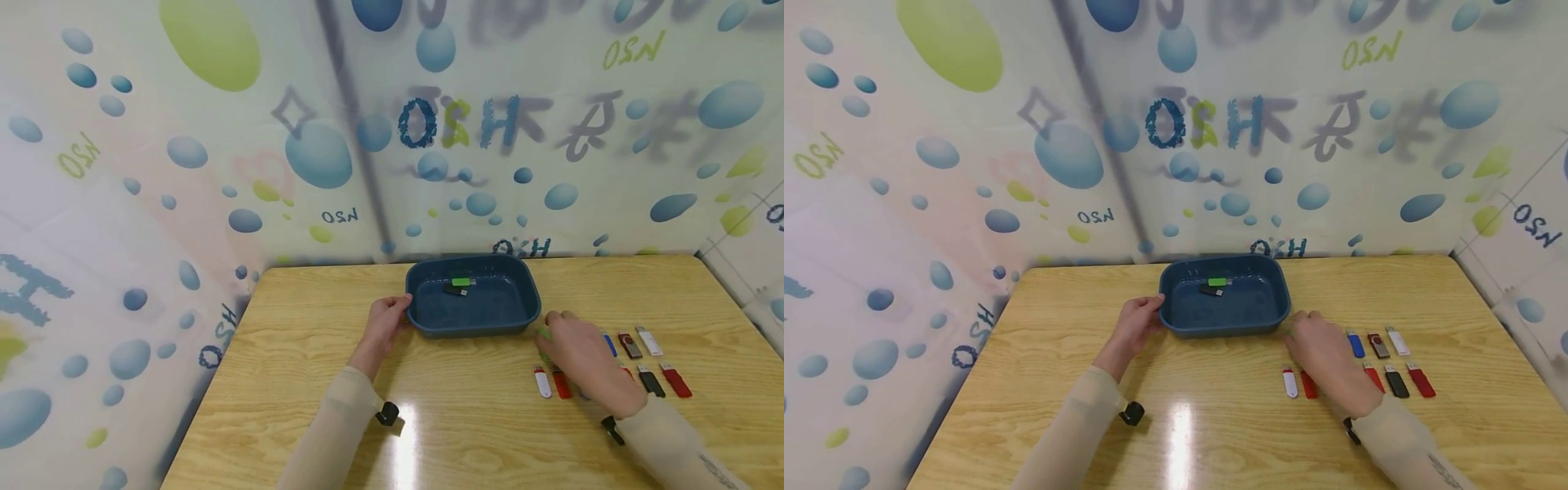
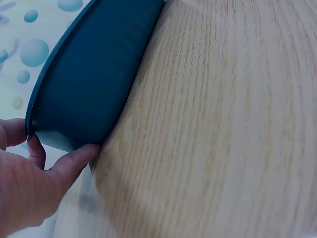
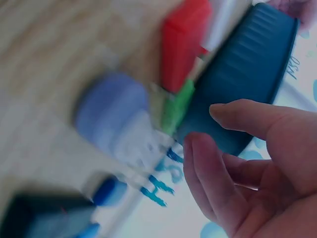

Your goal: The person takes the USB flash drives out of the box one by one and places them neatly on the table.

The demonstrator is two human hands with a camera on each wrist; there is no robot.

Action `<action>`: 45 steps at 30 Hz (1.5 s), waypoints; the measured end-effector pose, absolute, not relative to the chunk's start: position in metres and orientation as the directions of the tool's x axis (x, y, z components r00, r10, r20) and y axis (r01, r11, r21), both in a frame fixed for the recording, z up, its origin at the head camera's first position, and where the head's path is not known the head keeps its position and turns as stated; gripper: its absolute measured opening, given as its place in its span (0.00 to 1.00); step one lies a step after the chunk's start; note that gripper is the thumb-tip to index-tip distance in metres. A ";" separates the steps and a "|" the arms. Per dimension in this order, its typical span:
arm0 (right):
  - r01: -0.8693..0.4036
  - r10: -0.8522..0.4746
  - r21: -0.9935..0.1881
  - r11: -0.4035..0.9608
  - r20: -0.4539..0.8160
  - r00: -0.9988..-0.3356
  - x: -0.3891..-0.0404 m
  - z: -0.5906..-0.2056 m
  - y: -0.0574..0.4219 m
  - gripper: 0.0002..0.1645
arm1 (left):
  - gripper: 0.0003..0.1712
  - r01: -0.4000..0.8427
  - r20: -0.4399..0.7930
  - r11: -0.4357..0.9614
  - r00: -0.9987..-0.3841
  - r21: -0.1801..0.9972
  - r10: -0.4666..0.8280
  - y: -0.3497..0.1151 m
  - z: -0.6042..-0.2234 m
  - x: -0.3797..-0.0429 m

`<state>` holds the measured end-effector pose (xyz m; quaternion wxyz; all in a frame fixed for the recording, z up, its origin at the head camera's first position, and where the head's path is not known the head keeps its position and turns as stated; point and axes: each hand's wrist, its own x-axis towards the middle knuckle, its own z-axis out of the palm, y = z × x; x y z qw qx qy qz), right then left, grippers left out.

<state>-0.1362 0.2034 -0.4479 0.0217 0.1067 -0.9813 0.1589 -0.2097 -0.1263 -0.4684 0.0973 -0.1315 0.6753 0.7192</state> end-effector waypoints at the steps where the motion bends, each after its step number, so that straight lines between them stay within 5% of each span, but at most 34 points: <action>1: -0.203 -0.192 -0.298 0.933 0.068 -0.979 -0.136 -0.444 0.205 0.16 | 0.20 -0.314 -0.317 -0.069 -0.948 0.947 -0.036 -0.126 -0.468 -0.210; 12: -0.220 -0.151 -0.286 0.932 0.246 -0.957 -0.138 -0.403 0.217 0.18 | 0.23 -0.322 -0.324 -0.072 -0.946 0.944 -0.021 -0.127 -0.468 -0.210; 21: -0.259 -0.234 -0.309 0.915 0.116 -0.965 -0.163 -0.389 0.191 0.17 | 0.20 -0.306 -0.309 -0.088 -0.951 0.948 -0.023 -0.126 -0.472 -0.211; 45: -0.394 -0.366 -0.284 0.874 0.149 -0.919 -0.220 -0.409 0.108 0.12 | 0.20 -0.302 -0.305 -0.083 -0.952 0.950 -0.029 -0.126 -0.469 -0.209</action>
